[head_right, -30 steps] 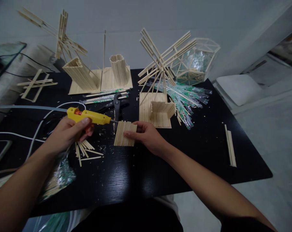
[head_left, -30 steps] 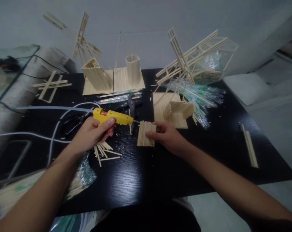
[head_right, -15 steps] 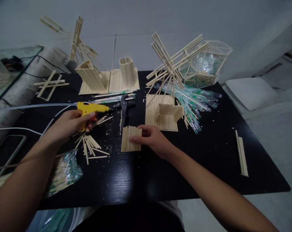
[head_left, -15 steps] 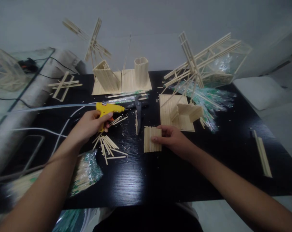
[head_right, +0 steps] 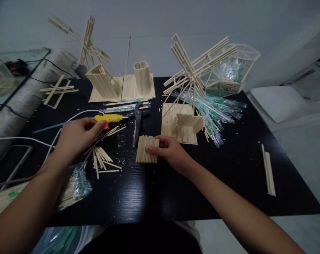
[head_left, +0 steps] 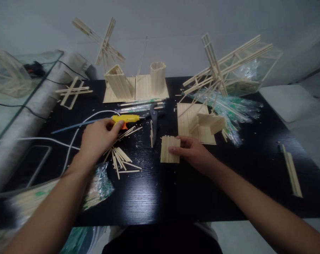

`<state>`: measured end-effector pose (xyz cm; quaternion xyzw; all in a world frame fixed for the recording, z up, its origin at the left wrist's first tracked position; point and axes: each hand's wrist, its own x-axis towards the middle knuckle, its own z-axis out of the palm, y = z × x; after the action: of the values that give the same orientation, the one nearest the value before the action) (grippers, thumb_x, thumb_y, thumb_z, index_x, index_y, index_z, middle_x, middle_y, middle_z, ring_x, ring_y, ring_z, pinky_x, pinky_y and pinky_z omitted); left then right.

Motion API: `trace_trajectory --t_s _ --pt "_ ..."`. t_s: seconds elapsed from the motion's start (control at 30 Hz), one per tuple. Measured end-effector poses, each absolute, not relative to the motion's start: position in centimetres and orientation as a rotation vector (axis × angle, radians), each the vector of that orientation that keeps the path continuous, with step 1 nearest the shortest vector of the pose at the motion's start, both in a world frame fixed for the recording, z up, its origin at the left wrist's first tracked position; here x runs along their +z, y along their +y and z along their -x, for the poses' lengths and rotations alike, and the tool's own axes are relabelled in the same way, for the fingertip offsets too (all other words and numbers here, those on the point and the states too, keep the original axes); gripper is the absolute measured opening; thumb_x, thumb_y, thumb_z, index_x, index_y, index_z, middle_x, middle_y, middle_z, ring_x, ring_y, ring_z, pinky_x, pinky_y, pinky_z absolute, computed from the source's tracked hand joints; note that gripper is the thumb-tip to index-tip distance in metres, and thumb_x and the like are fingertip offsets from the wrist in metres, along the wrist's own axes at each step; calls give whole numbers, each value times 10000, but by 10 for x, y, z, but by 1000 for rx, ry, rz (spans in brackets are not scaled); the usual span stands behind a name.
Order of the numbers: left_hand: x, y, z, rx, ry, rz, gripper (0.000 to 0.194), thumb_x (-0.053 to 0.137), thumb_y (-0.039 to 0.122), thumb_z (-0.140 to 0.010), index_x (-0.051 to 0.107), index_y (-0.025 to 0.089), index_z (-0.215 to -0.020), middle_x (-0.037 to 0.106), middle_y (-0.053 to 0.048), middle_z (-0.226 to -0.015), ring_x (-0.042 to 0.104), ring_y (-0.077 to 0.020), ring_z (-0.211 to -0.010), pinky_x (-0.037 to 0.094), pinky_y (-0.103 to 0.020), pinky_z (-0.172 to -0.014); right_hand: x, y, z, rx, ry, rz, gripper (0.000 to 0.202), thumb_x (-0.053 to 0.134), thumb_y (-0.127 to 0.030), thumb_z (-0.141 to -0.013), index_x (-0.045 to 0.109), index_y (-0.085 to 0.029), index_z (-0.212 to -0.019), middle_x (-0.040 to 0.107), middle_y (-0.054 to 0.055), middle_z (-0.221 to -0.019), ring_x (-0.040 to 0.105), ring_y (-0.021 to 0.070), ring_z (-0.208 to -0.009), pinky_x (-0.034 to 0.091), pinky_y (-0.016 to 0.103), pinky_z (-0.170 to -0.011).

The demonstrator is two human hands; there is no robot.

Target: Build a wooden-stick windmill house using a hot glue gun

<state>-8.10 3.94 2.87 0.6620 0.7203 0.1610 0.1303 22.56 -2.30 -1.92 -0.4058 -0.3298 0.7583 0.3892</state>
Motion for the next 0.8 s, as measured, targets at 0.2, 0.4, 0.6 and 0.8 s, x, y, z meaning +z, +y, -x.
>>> trace_trajectory --t_s 0.2,0.4,0.6,0.8 --pt "33 22 65 680 1265 -2555 143 652 304 -946 669 205 -845 678 -45 -840 608 -221 -839 429 -354 -836 -19 -20 -226 1920 -758 1032 329 981 -313 -664 780 -215 -906 812 -13 -866 765 124 -783 612 223 -759" --pt "34 7 57 -18 859 -2306 69 698 177 -842 685 216 -897 700 6 -908 641 -170 -846 464 -298 -779 -16 -19 -226 1908 -738 1043 318 975 -300 -672 774 -213 -902 816 -2 -898 762 131 -787 613 239 -792" --pt "32 11 64 -211 974 -2231 36 680 221 -892 716 224 -888 698 -12 -952 648 -181 -860 469 -303 -770 -18 -18 -227 1909 -726 1073 351 981 -306 -660 770 -213 -925 815 -4 -927 760 129 -799 611 237 -774" --pt "35 10 61 -120 926 -2186 117 574 229 -987 682 207 -947 673 -22 -959 634 -166 -860 484 -296 -795 -20 -19 -227 1879 -771 1083 346 967 -305 -682 761 -213 -944 816 -1 -926 765 142 -814 612 255 -773"
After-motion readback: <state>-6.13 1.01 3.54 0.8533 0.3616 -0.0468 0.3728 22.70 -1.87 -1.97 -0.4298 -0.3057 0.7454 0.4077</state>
